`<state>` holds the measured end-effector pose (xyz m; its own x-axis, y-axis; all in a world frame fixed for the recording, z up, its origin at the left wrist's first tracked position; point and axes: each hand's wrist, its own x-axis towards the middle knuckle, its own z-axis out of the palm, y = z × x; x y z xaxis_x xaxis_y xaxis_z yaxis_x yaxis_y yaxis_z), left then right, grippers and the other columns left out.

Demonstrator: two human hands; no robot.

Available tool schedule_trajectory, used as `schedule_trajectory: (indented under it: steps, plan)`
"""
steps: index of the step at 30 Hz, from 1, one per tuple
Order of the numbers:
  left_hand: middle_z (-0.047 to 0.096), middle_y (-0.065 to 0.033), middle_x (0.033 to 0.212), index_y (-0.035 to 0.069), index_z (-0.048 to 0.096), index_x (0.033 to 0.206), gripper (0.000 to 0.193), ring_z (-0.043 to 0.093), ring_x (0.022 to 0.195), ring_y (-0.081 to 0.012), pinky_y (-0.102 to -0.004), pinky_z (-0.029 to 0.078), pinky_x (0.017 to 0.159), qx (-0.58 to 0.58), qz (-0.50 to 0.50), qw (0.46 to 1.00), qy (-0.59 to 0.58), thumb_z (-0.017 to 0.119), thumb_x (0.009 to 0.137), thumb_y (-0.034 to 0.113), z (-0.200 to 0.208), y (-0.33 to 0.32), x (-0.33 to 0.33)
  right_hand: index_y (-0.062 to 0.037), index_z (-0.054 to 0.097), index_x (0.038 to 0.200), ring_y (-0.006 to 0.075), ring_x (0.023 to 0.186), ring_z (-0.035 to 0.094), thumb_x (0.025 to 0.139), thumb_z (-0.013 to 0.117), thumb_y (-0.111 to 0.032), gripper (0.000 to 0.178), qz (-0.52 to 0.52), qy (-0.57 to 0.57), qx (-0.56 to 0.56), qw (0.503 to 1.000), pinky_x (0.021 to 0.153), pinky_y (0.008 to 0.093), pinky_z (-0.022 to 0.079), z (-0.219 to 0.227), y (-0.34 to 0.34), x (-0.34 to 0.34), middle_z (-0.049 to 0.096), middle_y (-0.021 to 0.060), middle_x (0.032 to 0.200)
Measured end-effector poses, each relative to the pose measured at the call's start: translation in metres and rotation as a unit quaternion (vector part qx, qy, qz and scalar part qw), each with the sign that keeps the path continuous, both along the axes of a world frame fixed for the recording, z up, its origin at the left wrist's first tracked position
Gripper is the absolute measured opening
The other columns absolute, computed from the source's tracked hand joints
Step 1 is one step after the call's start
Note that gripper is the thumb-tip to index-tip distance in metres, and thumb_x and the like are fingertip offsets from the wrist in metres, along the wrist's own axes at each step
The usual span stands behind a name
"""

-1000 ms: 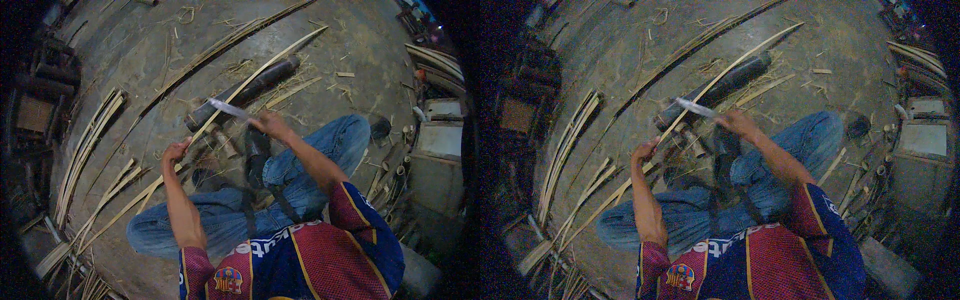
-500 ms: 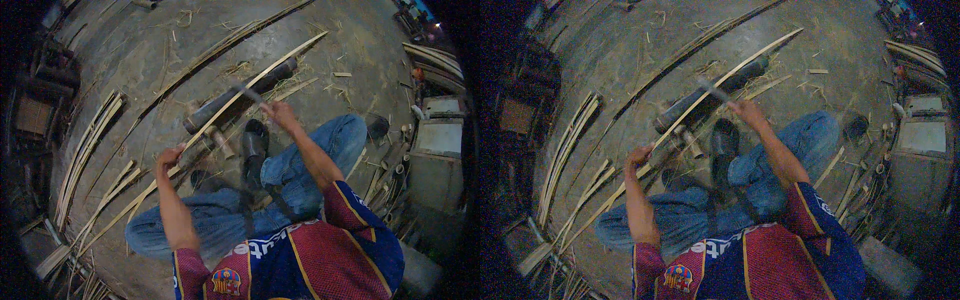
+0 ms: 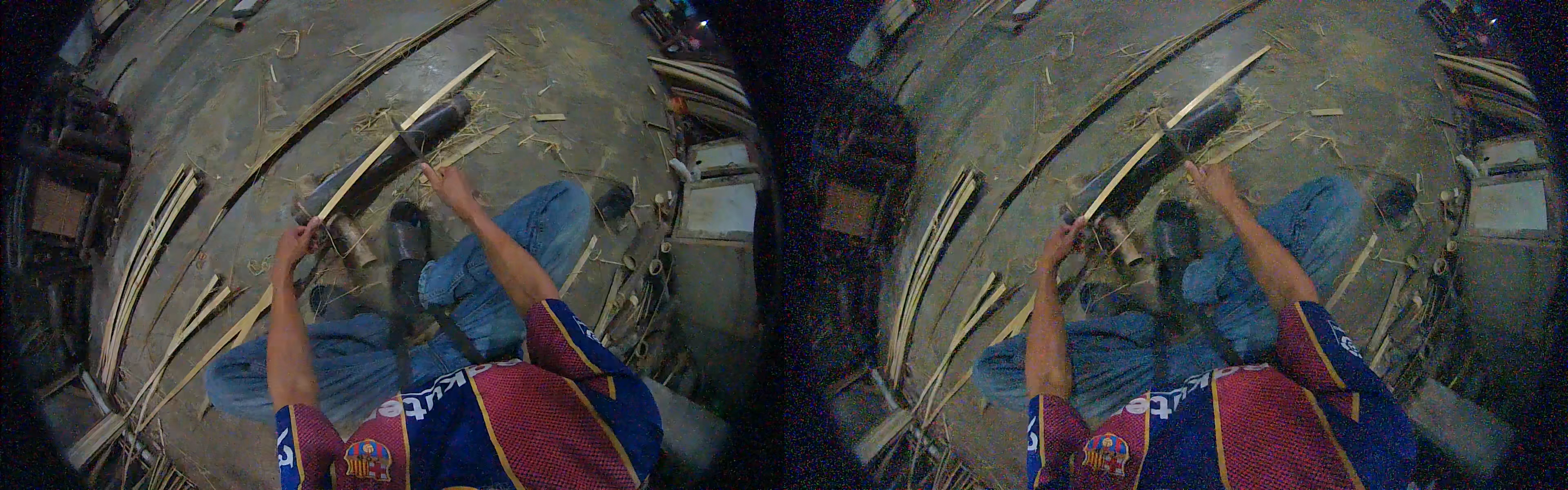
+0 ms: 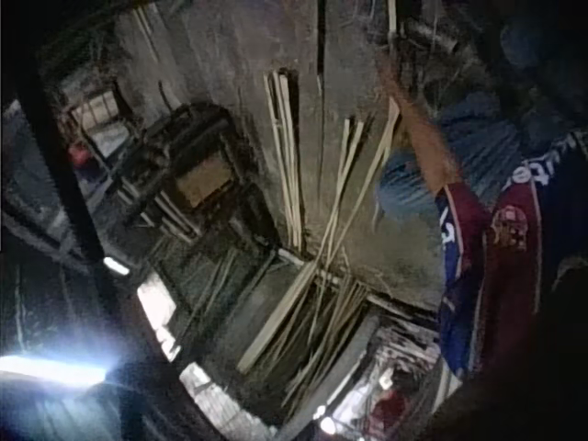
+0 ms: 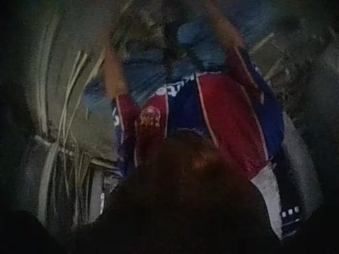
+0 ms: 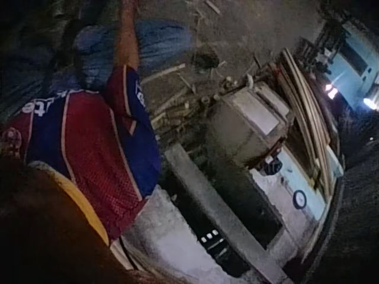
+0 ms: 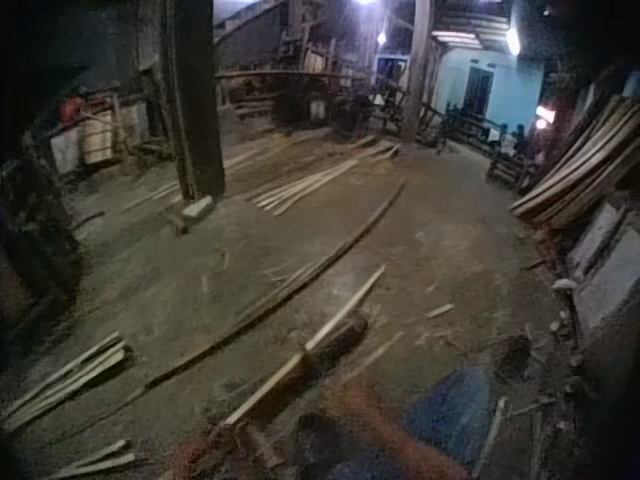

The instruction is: The person sits on the floor and uses a knife to split long bamboo strips into thinner pieces. They repeatedly position the strips on a curved support, shave the edges, and separate the split sections by hand.

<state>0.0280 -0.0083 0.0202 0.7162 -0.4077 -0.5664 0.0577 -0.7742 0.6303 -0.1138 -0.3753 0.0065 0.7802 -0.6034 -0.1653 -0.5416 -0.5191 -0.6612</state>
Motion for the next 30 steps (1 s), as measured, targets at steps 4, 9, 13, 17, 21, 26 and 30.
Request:
schedule_trajectory:
  steps: [4,9,13,17,21,26,30]
  plan:
    - [0.049,-0.002,0.048,0.005,0.062,0.062,0.067,0.05,0.049,-0.0155,-0.032,0.04,0.053,0.015,0.029,0.998,-0.062,0.055,0.08,0.069,-0.03,0.004,0.005,0.0007,0.063,0.072,0.0368,0.057,0.056,0.085,0.054,-0.061,0.063,0.103,0.053,0.054,0.992,0.059,0.0472,0.046,0.028,0.037,-0.006,0.056,0.0224,0.06]
    - [0.043,0.0001,0.046,0.007,0.056,0.057,0.063,0.041,0.043,-0.0131,-0.0314,0.033,0.046,0.031,0.018,0.999,0.014,0.062,0.077,0.067,-0.03,0.04,0.011,0.0028,0.067,0.081,0.0391,0.07,0.063,0.087,0.054,-0.057,0.062,0.314,0.025,-0.048,0.948,0.07,0.0444,0.05,0.021,0.051,-0.009,0.065,0.0217,0.074]
    - [0.041,0.0026,0.048,0.01,0.053,0.055,0.059,0.034,0.041,-0.0102,-0.0308,0.026,0.042,0.002,0.099,0.991,0.094,0.066,0.076,0.063,-0.004,0.045,0.007,0.0029,0.064,0.078,0.0386,0.067,0.063,0.085,0.055,-0.061,0.065,0.026,0.016,0.026,0.999,0.063,0.0458,0.049,0.015,0.008,-0.002,0.063,0.023,0.071]
    - [0.043,0.0027,0.05,0.011,0.053,0.056,0.057,0.036,0.042,-0.0097,-0.0293,0.027,0.042,0.057,0.084,0.99,0.102,0.067,0.076,0.063,0.011,0.048,0.0,0.0038,0.063,0.075,0.0395,0.065,0.062,0.088,0.054,-0.057,0.062,0.17,-0.023,-0.032,0.985,0.062,0.0467,0.048,0.035,0.033,-0.004,0.062,0.0233,0.068]
    - [0.046,0.0011,0.051,0.011,0.054,0.056,0.058,0.038,0.044,-0.0104,-0.0292,0.028,0.044,0.071,0.063,0.993,0.076,0.067,0.076,0.063,0.017,0.051,-0.008,0.0026,0.063,0.073,0.0402,0.064,0.061,0.088,0.054,-0.057,0.061,0.224,0.055,-0.117,0.966,0.061,0.0465,0.048,0.016,0.045,-0.012,0.061,0.0221,0.065]
    - [0.046,0.0002,0.05,0.01,0.054,0.055,0.058,0.04,0.045,-0.0119,-0.0304,0.029,0.045,0.068,0.058,0.996,0.017,0.066,0.077,0.062,-0.012,0.06,-0.006,0.0003,0.065,0.087,0.0421,0.078,0.063,0.089,0.048,-0.059,0.062,0.171,0.112,-0.069,0.976,0.071,0.0508,0.05,0.014,0.029,-0.003,0.065,0.0246,0.084]
    - [0.046,0.0001,0.049,0.007,0.056,0.056,0.06,0.041,0.046,-0.0128,-0.0307,0.032,0.047,0.052,0.037,0.998,0.021,0.067,0.077,0.061,-0.011,0.065,-0.003,0.0035,0.064,0.077,0.0425,0.064,0.058,0.089,0.055,-0.053,0.059,0.076,-0.028,0.017,0.997,0.063,0.0474,0.046,-0.011,0.025,-0.016,0.059,0.0267,0.066]
